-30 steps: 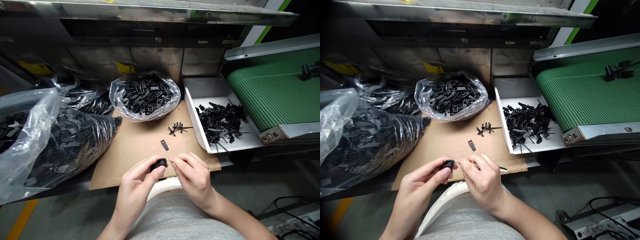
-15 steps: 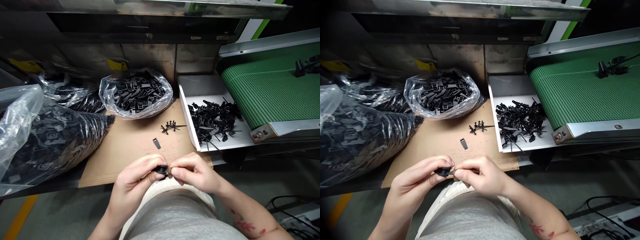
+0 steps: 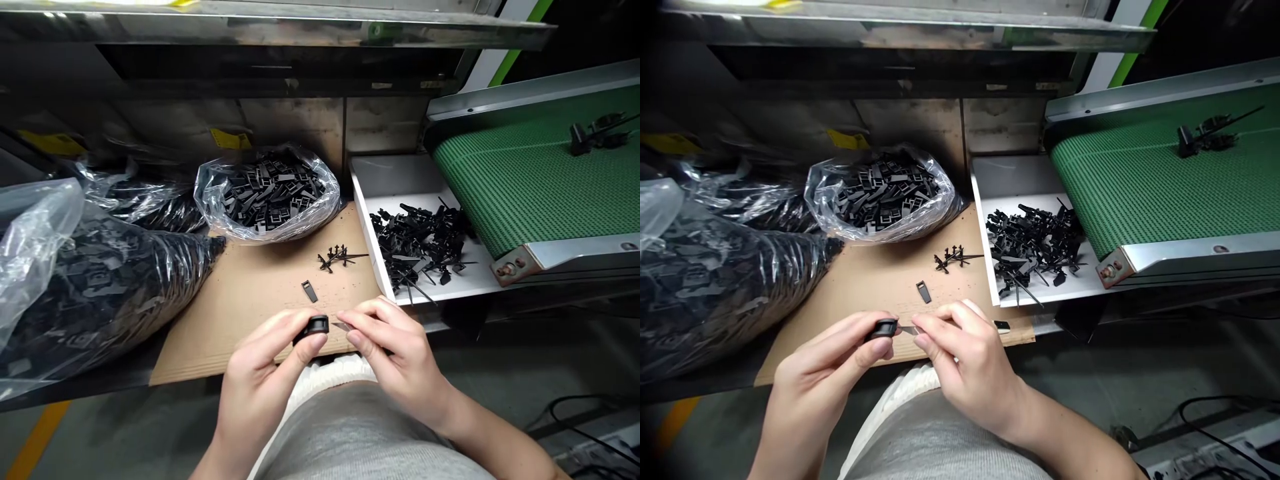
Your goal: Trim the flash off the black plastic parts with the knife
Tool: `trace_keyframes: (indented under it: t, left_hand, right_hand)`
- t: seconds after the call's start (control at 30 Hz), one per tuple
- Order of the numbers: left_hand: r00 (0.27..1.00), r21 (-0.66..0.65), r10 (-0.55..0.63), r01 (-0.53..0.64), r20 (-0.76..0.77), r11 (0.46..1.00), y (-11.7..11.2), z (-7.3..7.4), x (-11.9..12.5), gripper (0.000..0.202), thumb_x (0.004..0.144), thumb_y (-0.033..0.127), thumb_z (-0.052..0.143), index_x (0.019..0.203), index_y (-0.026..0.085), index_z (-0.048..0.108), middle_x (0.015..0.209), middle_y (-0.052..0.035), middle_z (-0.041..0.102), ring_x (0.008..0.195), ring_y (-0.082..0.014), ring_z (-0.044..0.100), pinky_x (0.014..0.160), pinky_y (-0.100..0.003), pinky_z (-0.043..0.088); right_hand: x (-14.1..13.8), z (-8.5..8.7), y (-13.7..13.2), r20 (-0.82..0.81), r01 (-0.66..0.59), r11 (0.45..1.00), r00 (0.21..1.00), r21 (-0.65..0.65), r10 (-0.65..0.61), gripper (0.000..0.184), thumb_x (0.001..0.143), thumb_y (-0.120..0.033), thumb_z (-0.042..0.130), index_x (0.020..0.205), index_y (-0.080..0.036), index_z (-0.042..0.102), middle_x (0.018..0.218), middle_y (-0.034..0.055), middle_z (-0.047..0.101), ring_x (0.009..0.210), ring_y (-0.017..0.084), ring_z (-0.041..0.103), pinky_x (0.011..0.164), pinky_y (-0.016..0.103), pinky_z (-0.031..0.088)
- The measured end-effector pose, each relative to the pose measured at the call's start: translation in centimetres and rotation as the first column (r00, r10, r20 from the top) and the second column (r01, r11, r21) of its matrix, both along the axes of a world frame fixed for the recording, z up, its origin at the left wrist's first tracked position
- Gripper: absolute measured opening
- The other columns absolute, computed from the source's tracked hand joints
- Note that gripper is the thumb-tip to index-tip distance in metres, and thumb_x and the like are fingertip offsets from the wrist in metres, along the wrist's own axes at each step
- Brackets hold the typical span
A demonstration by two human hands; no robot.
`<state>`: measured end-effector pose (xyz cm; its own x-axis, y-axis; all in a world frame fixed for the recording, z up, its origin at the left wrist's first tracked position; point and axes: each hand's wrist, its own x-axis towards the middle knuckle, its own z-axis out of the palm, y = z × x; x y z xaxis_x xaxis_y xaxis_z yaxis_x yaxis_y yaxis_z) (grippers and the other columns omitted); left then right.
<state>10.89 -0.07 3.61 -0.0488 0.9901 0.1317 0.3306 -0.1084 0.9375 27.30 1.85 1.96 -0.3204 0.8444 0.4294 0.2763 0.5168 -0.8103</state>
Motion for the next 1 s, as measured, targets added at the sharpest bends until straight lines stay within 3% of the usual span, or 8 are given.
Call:
trace_keyframes:
  t: [0.2,0.5,0.67,0.87,0.93,1.0]
  left_hand:
    - [0.998,0.055,-0.061,0.062,-0.018,0.997,0.6,0.0,-0.1,0.018,0.077,0.015,0.060,0.085,0.030,0.065,0.086,0.0091,0.064,0.078,-0.0076,0.058,0.069,-0.012,0.044]
    - [0.995,0.047,-0.100,0.099,0.005,0.994,1.5,0.0,0.5,0.022,0.076,0.012,0.060,0.084,0.032,0.066,0.084,0.0106,0.065,0.076,-0.0067,0.058,0.067,-0.010,0.043]
    - [0.997,-0.051,-0.061,0.064,0.052,0.997,1.7,-0.1,0.7,0.016,0.074,0.016,0.062,0.082,0.029,0.068,0.080,0.0071,0.064,0.063,-0.0074,0.054,0.059,-0.014,0.043]
    - [0.981,-0.210,-0.070,0.108,0.180,0.972,1.7,-0.2,1.2,0.009,0.077,0.022,0.060,0.071,0.023,0.066,0.053,0.0056,0.056,0.051,-0.0079,0.050,0.055,-0.017,0.043]
    - [0.981,-0.188,-0.118,0.146,0.152,0.971,1.7,-0.3,1.2,0.010,0.078,0.022,0.059,0.072,0.023,0.065,0.054,0.0057,0.057,0.054,-0.0086,0.053,0.057,-0.017,0.044]
    - [0.982,-0.101,-0.175,0.181,0.065,0.978,1.8,-0.5,1.0,0.010,0.079,0.019,0.057,0.077,0.025,0.066,0.066,0.0048,0.062,0.064,-0.0097,0.058,0.062,-0.017,0.046]
  right_hand:
    - [0.1,0.1,0.9,0.008,-0.040,0.999,0.999,0.015,0.040,0.023,0.084,-0.010,0.050,0.102,-0.011,0.064,0.082,0.0060,0.059,0.078,0.014,0.053,0.069,0.025,0.045]
    - [0.3,-0.2,1.0,0.068,0.035,0.998,0.997,0.052,-0.038,0.022,0.083,-0.009,0.050,0.101,-0.010,0.064,0.083,0.0068,0.059,0.079,0.015,0.052,0.070,0.028,0.044]
    - [0.2,-0.5,1.4,0.038,0.059,0.996,0.997,0.065,-0.062,0.022,0.082,-0.008,0.051,0.100,-0.012,0.063,0.082,0.0059,0.060,0.078,0.015,0.053,0.069,0.028,0.045]
    - [-0.2,-1.4,1.9,0.025,0.224,0.949,0.972,0.224,-0.235,0.022,0.083,-0.009,0.051,0.100,-0.014,0.063,0.081,0.0079,0.059,0.076,0.018,0.051,0.065,0.031,0.046]
    - [-0.1,-1.6,2.2,0.007,0.265,0.942,0.962,0.204,-0.272,0.021,0.084,-0.011,0.051,0.100,-0.015,0.063,0.082,0.0083,0.060,0.077,0.018,0.052,0.067,0.032,0.046]
    - [0.1,-1.5,2.4,-0.036,0.237,0.967,0.971,0.090,-0.234,0.020,0.085,-0.013,0.049,0.099,-0.015,0.063,0.084,0.0076,0.061,0.078,0.017,0.054,0.069,0.030,0.045]
